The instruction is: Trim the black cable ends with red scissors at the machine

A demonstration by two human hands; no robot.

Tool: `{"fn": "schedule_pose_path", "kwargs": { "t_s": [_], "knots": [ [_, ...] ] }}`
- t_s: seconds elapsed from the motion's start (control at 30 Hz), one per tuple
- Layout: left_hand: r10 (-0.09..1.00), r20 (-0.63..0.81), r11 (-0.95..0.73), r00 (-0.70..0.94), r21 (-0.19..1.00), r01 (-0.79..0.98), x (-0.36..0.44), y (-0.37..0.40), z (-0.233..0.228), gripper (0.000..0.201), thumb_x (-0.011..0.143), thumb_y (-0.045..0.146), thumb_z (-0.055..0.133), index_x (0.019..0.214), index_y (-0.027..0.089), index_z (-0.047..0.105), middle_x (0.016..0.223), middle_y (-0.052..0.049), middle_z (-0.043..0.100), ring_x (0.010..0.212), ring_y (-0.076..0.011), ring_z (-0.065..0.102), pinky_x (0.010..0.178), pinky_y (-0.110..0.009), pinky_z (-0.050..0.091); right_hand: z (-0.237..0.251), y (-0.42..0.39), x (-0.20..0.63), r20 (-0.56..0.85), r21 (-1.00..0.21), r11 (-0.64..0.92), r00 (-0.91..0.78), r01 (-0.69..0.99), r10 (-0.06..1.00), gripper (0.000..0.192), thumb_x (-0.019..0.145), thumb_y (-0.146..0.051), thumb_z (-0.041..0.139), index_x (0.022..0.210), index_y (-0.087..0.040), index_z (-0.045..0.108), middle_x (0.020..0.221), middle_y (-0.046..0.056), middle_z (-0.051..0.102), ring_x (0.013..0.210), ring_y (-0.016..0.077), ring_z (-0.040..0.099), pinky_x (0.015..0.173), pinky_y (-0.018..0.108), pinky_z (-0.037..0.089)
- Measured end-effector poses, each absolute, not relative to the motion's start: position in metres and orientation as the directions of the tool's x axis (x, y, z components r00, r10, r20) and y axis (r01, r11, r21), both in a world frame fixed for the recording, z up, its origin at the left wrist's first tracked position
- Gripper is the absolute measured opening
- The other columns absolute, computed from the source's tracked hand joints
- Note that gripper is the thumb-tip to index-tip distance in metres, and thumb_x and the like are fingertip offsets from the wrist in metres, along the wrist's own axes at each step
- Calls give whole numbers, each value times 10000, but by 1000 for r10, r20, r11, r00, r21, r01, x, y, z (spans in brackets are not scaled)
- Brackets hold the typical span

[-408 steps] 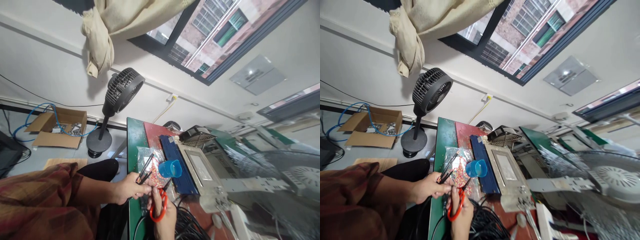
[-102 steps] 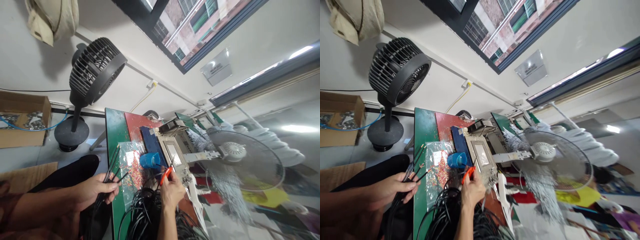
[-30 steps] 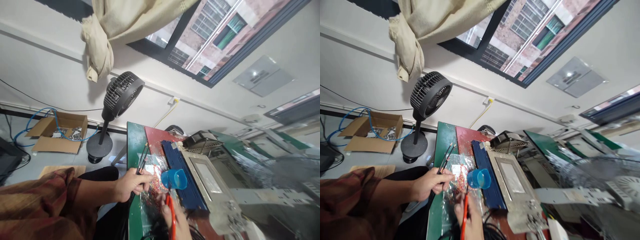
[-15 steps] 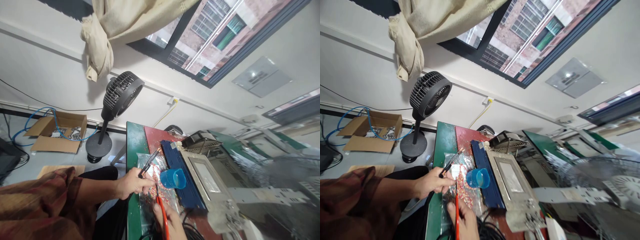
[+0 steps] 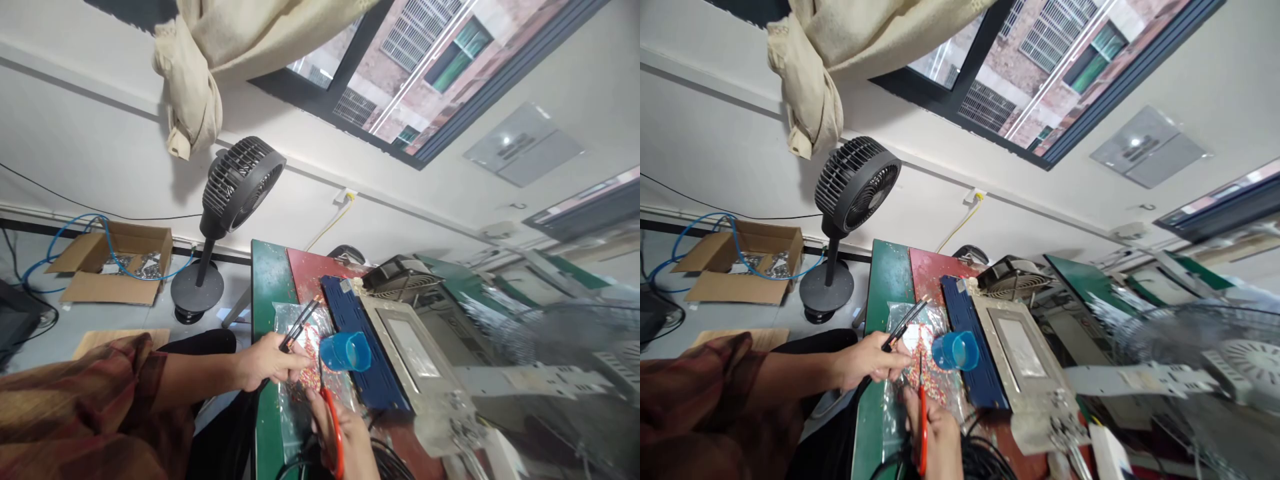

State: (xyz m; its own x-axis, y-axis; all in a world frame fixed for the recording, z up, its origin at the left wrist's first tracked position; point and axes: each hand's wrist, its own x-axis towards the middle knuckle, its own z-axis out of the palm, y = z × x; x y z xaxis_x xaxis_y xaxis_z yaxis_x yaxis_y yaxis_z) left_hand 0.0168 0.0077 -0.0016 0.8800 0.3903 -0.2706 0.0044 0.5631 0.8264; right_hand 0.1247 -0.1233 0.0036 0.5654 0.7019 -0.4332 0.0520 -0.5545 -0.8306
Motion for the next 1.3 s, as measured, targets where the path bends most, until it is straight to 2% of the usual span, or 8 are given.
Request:
{"fn": "schedule_pose_path", "kwargs": {
  "t_s": [0.13, 0.3, 0.43, 0.6, 0.77, 1.0, 1.13, 1.3],
  "knots": [
    [287, -270, 668, 919, 744, 10, 12, 7, 0, 412, 581, 396, 737, 797, 126, 511, 599, 36, 499, 416, -2, 288, 441, -201, 123, 17, -121, 117, -376, -916, -369, 645, -154, 665, 487, 641, -627, 623, 532, -164, 518, 351, -47, 399, 308, 62, 341, 325, 178, 236],
    [194, -247, 687, 949, 725, 48, 7, -1, 4, 397, 560, 350, 759, 779, 95, 549, 574, 35, 476, 423, -6, 323, 444, -194, 163, 22, -119, 109, -336, -933, -171, 601, -316, 725, 408, 709, -541, 628, 601, -171, 492, 418, -57, 425, 333, 46, 330, 310, 151, 205],
    [190, -271, 675, 944, 734, 75, 5, -5, 6, 343, 586, 355, 734, 691, 99, 532, 576, 12, 504, 410, -13, 339, 429, -195, 177, 17, -119, 109, -342, -928, -175, 570, -328, 747, 380, 705, -485, 666, 606, -165, 487, 452, -40, 471, 360, 49, 383, 330, 145, 239],
    [173, -269, 695, 948, 715, 76, 6, -5, 7, 306, 616, 336, 707, 639, 106, 508, 563, 14, 503, 408, -9, 326, 425, -185, 176, 15, -118, 107, -395, -895, -175, 548, -410, 737, 416, 593, -503, 746, 648, -173, 499, 466, -53, 467, 363, 43, 359, 311, 139, 236],
    [141, -206, 689, 968, 722, 53, 6, -5, 6, 307, 644, 345, 685, 602, 104, 499, 549, 16, 489, 399, -7, 305, 422, -189, 167, 19, -119, 102, -451, -839, -154, 510, -522, 733, 431, 542, -470, 789, 643, -176, 490, 450, -76, 430, 366, 27, 330, 309, 119, 222],
    [127, -223, 688, 966, 722, 77, 6, -3, 5, 322, 652, 363, 676, 588, 106, 493, 513, 28, 454, 393, -11, 296, 428, -199, 147, 13, -118, 104, -423, -846, -129, 503, -518, 753, 403, 612, -501, 739, 667, -169, 518, 474, -66, 453, 371, 26, 344, 318, 128, 233],
    [126, -230, 700, 965, 710, 78, 6, -3, 5, 328, 635, 365, 692, 604, 113, 483, 563, 12, 499, 401, -7, 294, 432, -204, 127, 14, -118, 104, -434, -840, -130, 506, -527, 745, 392, 577, -442, 783, 647, -165, 514, 464, -74, 449, 378, 20, 347, 350, 134, 264],
    [105, -195, 701, 975, 710, 66, 6, -5, 6, 347, 639, 391, 692, 567, 126, 480, 530, 15, 466, 406, -14, 270, 443, -227, 106, 13, -119, 103, -490, -801, -164, 474, -575, 731, 433, 559, -485, 777, 628, -166, 493, 445, -75, 439, 358, 19, 332, 334, 133, 231]
  ]
}}
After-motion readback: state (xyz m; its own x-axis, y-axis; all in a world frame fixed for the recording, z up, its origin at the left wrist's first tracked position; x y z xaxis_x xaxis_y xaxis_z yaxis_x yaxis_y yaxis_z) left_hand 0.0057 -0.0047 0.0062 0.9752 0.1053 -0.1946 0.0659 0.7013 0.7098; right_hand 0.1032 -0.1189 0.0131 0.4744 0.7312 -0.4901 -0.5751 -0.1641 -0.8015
